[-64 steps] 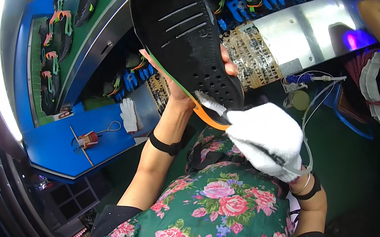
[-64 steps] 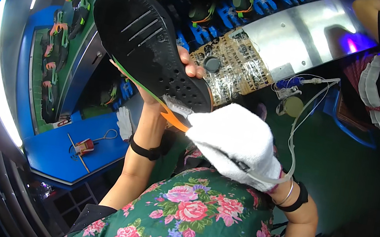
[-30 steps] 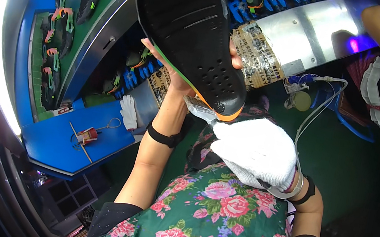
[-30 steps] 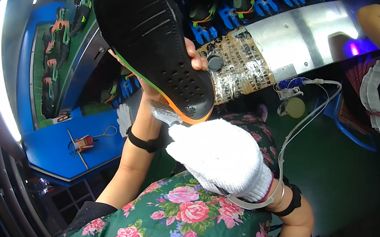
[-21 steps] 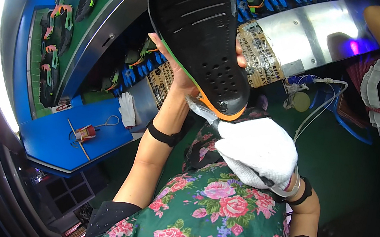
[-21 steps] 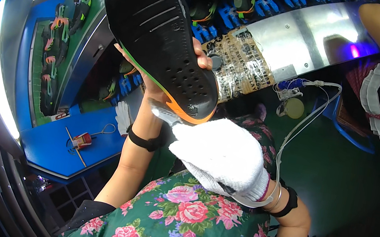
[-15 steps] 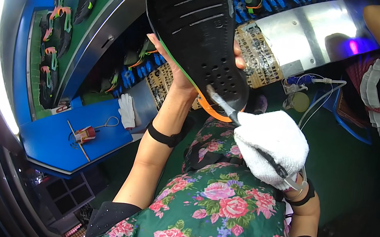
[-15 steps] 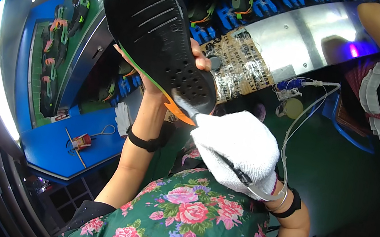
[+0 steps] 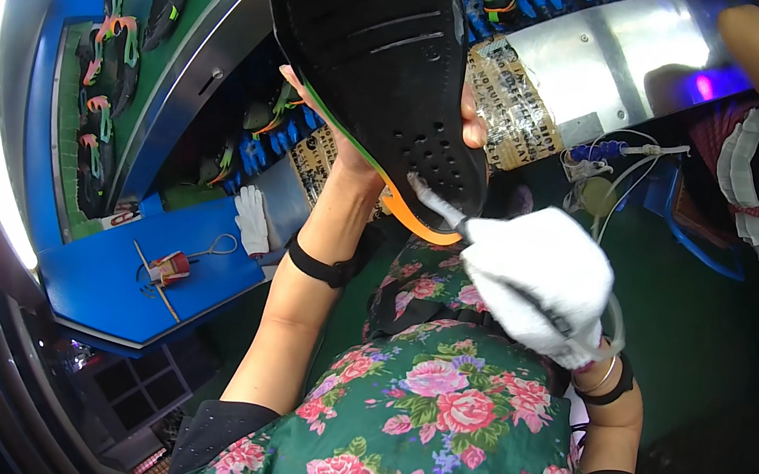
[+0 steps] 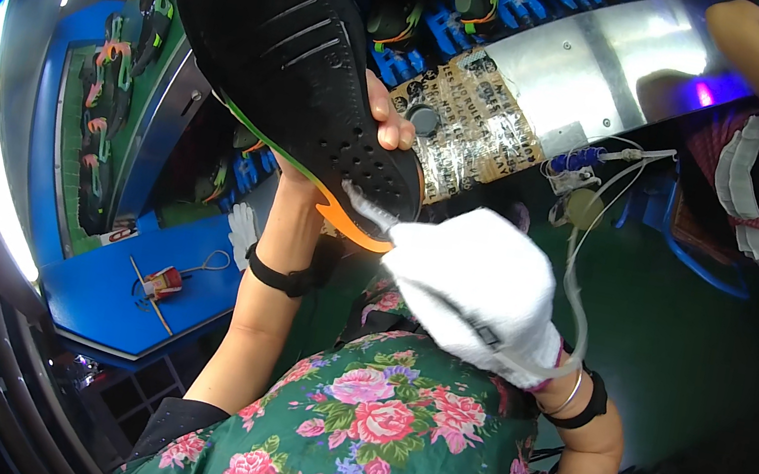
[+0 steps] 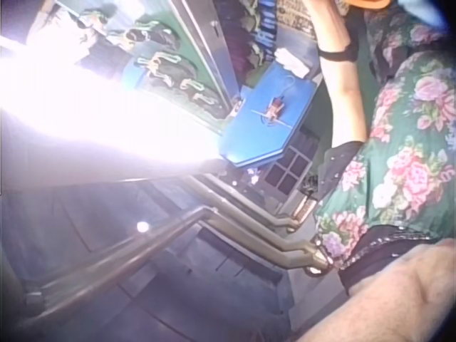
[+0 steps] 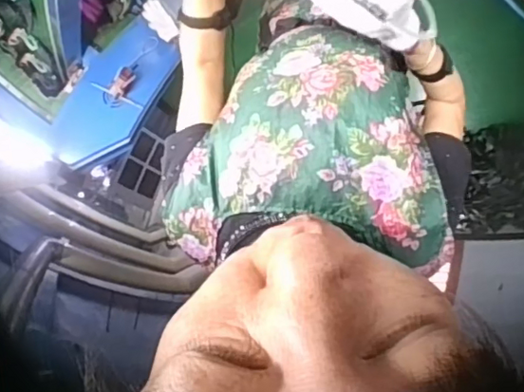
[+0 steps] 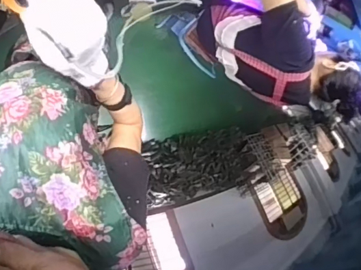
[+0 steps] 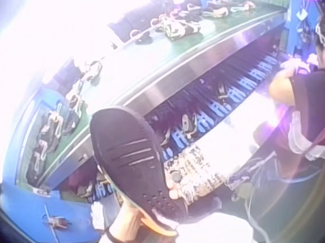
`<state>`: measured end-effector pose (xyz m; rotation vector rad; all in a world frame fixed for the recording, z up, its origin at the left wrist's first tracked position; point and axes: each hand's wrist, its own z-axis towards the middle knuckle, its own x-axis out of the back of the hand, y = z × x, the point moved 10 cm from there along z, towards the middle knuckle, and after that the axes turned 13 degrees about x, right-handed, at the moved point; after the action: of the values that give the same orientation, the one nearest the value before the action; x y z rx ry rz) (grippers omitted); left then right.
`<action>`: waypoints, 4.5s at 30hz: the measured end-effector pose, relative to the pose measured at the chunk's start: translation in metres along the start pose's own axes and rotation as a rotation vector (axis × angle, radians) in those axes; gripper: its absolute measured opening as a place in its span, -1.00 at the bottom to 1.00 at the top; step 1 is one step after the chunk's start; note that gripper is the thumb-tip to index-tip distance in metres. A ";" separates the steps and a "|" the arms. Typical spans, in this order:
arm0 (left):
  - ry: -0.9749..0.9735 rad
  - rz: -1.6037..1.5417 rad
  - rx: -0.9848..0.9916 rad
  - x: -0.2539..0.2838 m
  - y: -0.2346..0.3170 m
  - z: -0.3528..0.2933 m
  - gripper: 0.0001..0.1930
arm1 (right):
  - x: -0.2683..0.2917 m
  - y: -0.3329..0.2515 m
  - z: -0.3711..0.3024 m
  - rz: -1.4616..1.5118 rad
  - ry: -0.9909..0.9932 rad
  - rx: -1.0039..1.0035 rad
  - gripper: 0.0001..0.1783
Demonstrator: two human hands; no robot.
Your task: Apply adhesive or primer to the bottom of shoe soles using a brush.
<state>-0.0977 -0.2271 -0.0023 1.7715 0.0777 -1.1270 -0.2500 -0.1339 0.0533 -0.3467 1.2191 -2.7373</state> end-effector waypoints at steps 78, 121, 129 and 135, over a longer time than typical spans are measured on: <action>0.438 -0.432 0.189 0.011 -0.098 -0.019 0.03 | 0.034 -0.003 0.073 -0.326 0.075 0.324 -0.68; 0.220 -0.665 -0.128 0.001 -0.048 0.038 -0.14 | 0.033 0.036 0.040 -0.032 0.111 0.141 -0.75; 0.036 -0.574 -0.049 -0.004 -0.040 0.048 -0.05 | 0.026 0.041 0.039 0.197 0.095 0.032 -0.72; -0.008 -0.604 -0.054 0.000 -0.039 0.049 -0.08 | 0.020 0.022 0.038 0.100 0.025 0.168 -0.68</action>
<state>-0.1495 -0.2448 -0.0332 1.7406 0.6683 -1.5345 -0.2593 -0.1805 0.0647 -0.2277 0.9741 -2.7401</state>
